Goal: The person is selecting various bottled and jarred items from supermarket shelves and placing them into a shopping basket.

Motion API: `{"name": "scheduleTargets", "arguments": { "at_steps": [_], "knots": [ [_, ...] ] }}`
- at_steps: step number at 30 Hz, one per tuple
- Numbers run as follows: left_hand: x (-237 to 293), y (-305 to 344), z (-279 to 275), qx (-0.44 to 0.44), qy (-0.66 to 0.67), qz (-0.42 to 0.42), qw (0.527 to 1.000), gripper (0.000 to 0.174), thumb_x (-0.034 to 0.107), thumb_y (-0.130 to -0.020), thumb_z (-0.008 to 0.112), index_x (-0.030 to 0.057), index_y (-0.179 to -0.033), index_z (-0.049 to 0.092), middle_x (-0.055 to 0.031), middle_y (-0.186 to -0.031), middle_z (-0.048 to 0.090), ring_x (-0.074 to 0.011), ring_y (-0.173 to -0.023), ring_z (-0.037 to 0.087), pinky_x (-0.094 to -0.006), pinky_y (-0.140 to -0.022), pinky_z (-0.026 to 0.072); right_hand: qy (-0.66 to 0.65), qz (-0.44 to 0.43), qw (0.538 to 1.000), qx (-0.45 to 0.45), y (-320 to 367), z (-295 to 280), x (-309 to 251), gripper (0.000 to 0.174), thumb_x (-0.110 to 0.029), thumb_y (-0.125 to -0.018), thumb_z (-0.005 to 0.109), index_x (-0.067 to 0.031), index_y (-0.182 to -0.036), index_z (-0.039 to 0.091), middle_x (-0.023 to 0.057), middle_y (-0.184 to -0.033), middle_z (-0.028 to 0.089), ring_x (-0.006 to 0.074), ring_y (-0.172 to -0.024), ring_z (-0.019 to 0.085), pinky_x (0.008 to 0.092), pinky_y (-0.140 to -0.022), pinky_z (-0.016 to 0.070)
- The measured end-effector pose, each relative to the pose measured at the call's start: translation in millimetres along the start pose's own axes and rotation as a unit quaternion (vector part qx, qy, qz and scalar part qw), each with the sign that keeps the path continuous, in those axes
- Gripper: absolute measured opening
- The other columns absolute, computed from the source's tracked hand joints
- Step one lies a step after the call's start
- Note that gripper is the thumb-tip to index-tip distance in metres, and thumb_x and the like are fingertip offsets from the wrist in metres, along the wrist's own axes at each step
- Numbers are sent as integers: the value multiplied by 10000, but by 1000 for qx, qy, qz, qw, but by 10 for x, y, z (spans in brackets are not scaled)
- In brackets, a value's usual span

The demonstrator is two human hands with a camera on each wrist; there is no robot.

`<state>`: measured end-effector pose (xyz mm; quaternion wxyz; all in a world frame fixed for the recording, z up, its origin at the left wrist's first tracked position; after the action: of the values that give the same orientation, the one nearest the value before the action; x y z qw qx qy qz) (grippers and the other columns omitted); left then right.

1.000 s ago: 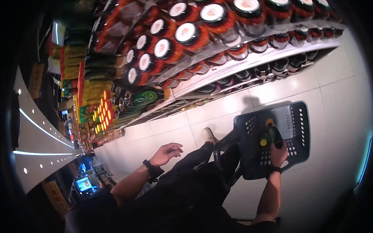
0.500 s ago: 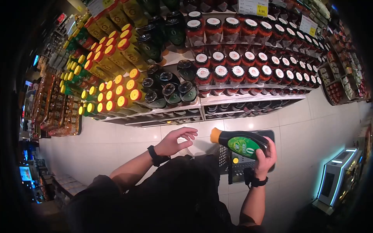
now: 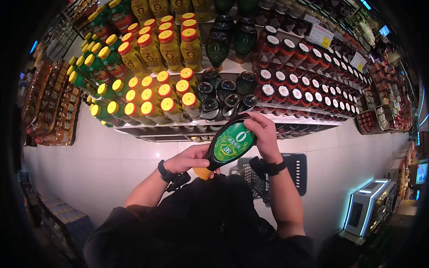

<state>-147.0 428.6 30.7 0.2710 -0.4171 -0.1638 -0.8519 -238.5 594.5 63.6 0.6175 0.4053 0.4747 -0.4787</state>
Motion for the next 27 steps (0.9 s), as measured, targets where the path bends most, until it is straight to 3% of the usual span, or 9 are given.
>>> {"name": "scheduleTargets", "arguments": {
  "at_steps": [2, 6, 9, 13, 19, 24, 27],
  "knots": [
    [25, 45, -80, 23, 12, 25, 999, 516, 151, -947, 698, 3, -1379, 457, -135, -1075, 696, -183, -898, 699, -337, -821, 580, 35, -1, 999, -24, -79, 228, -81, 288, -111, -953, 653, 32, -1203, 659, 48, -1044, 709, 97, -920, 651, 241, -830, 517],
    [63, 117, -226, 57, -18, 25, 998, 405, 66, -924, 697, 23, -1273, 497, -88, -1012, 682, -144, -798, 683, -300, -750, 579, 87, -8, 995, -47, -191, 461, -122, 311, -92, -958, 663, 22, -1247, 645, 45, -1124, 693, 100, -1014, 632, 254, -903, 502],
    [156, 140, -205, 75, -19, 37, 996, 459, 65, -922, 701, 24, -1332, 497, -51, -992, 672, -98, -791, 641, -260, -710, 536, 114, -9, 992, -56, -228, 517, -235, 334, -101, -971, 658, 17, -1281, 623, 49, -1143, 687, 98, -1021, 629, 251, -905, 500],
    [235, 113, -293, 121, -47, 48, 990, 503, 25, -888, 720, 18, -1345, 509, -25, -1053, 660, -75, -820, 629, -247, -720, 528, 108, 10, 993, -56, -249, 472, -353, 364, -100, -982, 648, 6, -1326, 590, 55, -1138, 687, 96, -1005, 631, 244, -884, 504],
    [412, -78, -383, 154, -143, 57, 976, 478, 66, -852, 784, 3, -1280, 580, -14, -1086, 667, -81, -927, 626, -263, -839, 514, 117, 65, 991, -27, -304, 244, -450, 452, -107, -921, 751, 24, -1321, 588, 48, -1166, 672, 72, -1014, 612, 228, -842, 501],
    [553, -369, -384, 163, -150, 42, 974, 471, 66, -847, 790, -11, -1270, 597, -30, -1130, 678, -96, -1004, 626, -275, -906, 503, 145, 57, 987, -35, -503, 23, -655, 496, -194, -925, 760, 37, -1328, 585, 30, -1051, 696, 30, -791, 593, 193, -619, 463],
    [720, -593, -345, 159, -140, 66, 975, 493, 58, -853, 783, -21, -1295, 578, -33, -1157, 671, -101, -1028, 623, -281, -923, 500, 143, 5, 989, -45, -693, -110, -753, 505, -223, -931, 754, 34, -1331, 584, 23, -1014, 703, 19, -695, 562, 187, -530, 410]
  ]
}}
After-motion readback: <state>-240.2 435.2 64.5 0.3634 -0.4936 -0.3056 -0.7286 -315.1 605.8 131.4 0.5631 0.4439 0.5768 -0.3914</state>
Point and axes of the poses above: each hand's wrist, its own y-axis away from the middle knuckle, its own z-axis out of the palm, x = y × z, the point moved 10 cm from there along -y, towards the middle knuckle
